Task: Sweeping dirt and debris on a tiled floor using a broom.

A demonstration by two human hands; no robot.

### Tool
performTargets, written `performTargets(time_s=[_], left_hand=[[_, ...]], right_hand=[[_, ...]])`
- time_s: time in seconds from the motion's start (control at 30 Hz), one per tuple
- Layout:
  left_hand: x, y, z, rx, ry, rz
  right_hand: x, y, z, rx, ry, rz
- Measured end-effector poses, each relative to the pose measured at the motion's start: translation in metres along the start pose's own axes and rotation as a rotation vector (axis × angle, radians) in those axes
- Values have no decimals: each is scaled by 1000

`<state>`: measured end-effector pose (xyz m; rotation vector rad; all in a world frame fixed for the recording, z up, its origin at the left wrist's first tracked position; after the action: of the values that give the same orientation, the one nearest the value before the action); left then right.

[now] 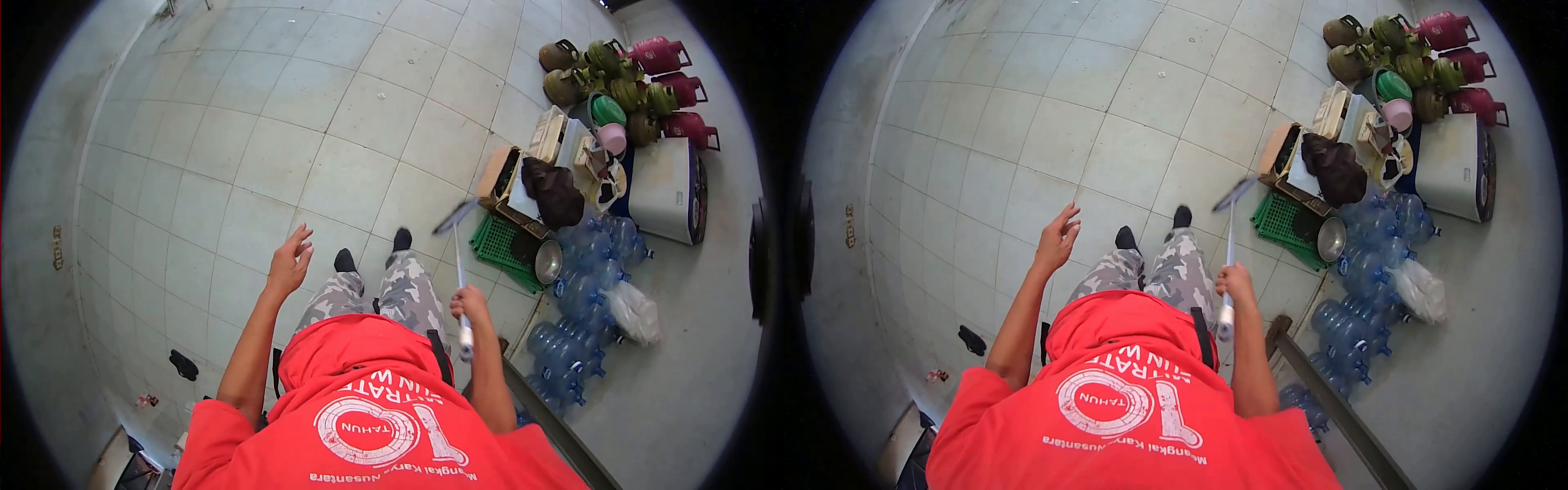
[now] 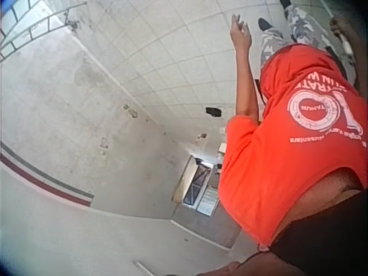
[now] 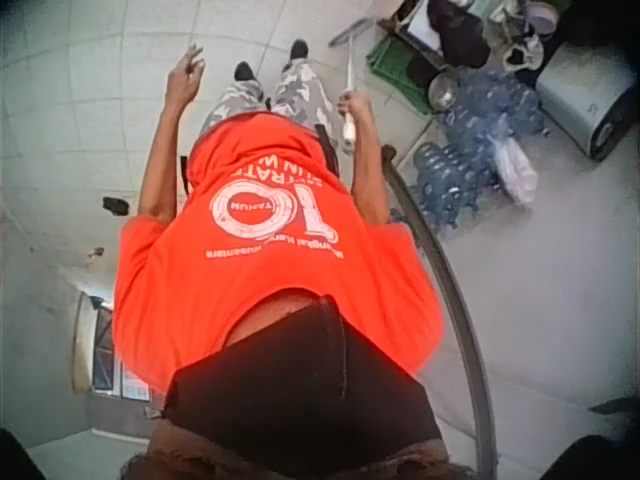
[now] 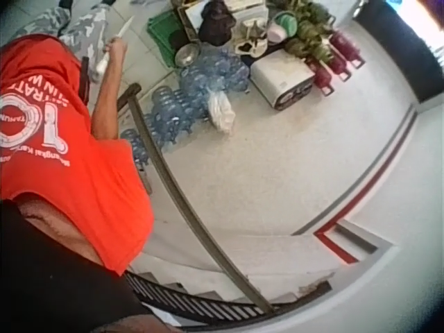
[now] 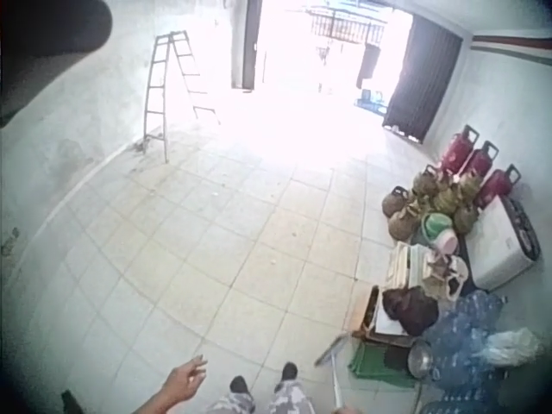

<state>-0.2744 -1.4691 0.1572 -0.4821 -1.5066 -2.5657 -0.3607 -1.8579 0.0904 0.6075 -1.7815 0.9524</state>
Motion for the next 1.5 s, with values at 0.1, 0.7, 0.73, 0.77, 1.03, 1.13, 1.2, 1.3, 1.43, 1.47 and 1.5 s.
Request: performTargets(time_s=[0.1, 0.7, 0.73, 0.77, 1.03, 1.13, 1.2, 1.3, 1.43, 1.47, 1.5], left_hand=[[-23, 15, -17, -58, 10, -28], [-143, 106, -90, -106, 146, 165], [-143, 106, -91, -114, 174, 194], [-143, 107, -95, -124, 162, 231], [-128, 112, -110, -128, 216, 291], [-105, 104, -109, -6, 312, 400], [-90, 96, -110, -11, 377, 398], [-72, 80, -121, 16, 440, 470], [-52, 70, -152, 60, 422, 501], [-46, 70, -160, 43, 446, 509], [-39, 71, -168, 13, 440, 516]], right_hand=[[-60, -19, -31, 102, 12, 138], [-126, -255, -59, 655, 230, 183], [-146, -260, -80, 506, 151, 142], [-170, -271, -101, 357, 69, 103], [-261, -418, -179, -117, -523, -68], [-211, -406, -147, 225, -453, 205], [-184, -383, -115, 384, -221, 317], [-184, -346, -82, 701, 152, 403], [-266, -337, -92, 720, 186, 283], [-290, -345, -99, 576, 89, 187], [-310, -359, -105, 489, -34, 130]])
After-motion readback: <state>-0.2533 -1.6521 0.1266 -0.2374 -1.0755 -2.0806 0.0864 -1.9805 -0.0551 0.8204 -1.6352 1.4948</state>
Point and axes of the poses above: each hand's wrist, its own x-axis away from the middle knuckle, its own z-axis out of the back of the hand, y = z × x, the point moved 3 cm from there along -x, towards the middle knuckle, and after that the axes turned 4 degrees about -x, right-handed, at the moved point
